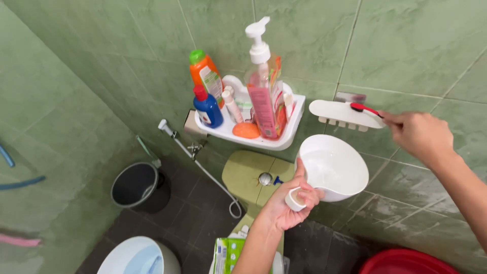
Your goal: The person is cleaning various items in a bathroom, including a toothbrush holder and small containers, using a brush and water from a bucket.
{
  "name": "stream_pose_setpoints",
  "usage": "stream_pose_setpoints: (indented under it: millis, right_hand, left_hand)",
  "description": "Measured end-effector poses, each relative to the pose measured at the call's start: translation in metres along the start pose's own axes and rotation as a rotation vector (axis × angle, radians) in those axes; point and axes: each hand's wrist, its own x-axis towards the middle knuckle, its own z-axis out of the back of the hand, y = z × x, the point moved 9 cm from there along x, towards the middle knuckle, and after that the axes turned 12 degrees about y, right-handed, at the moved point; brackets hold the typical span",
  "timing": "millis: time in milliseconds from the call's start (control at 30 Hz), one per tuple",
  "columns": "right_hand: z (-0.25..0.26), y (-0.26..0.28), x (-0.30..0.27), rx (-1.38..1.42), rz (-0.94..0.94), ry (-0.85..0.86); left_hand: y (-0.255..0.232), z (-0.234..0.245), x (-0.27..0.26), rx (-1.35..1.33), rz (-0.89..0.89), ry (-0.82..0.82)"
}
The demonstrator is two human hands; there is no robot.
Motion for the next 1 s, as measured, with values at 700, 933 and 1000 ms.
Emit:
stream_pose_setpoints:
  millis: [700,933,1000]
  right_hand:
    - [0.009,0.05,0.018,-0.078,0.147,0.042]
    - [0.001,0.077,0.032,-0.06,0.293,0.011]
    - [0.025,0.081,0.033,-0.045,0.18,0.028]
  left_hand:
    - [-0.021,0.0,-0.004,0.115,-0.089,0.014]
    - [-0.029,0.0,-0.016,0.164,-0.118,-0.024]
    - [-0.025,-0.014,-0.016,0.131,-0.11,-0.011]
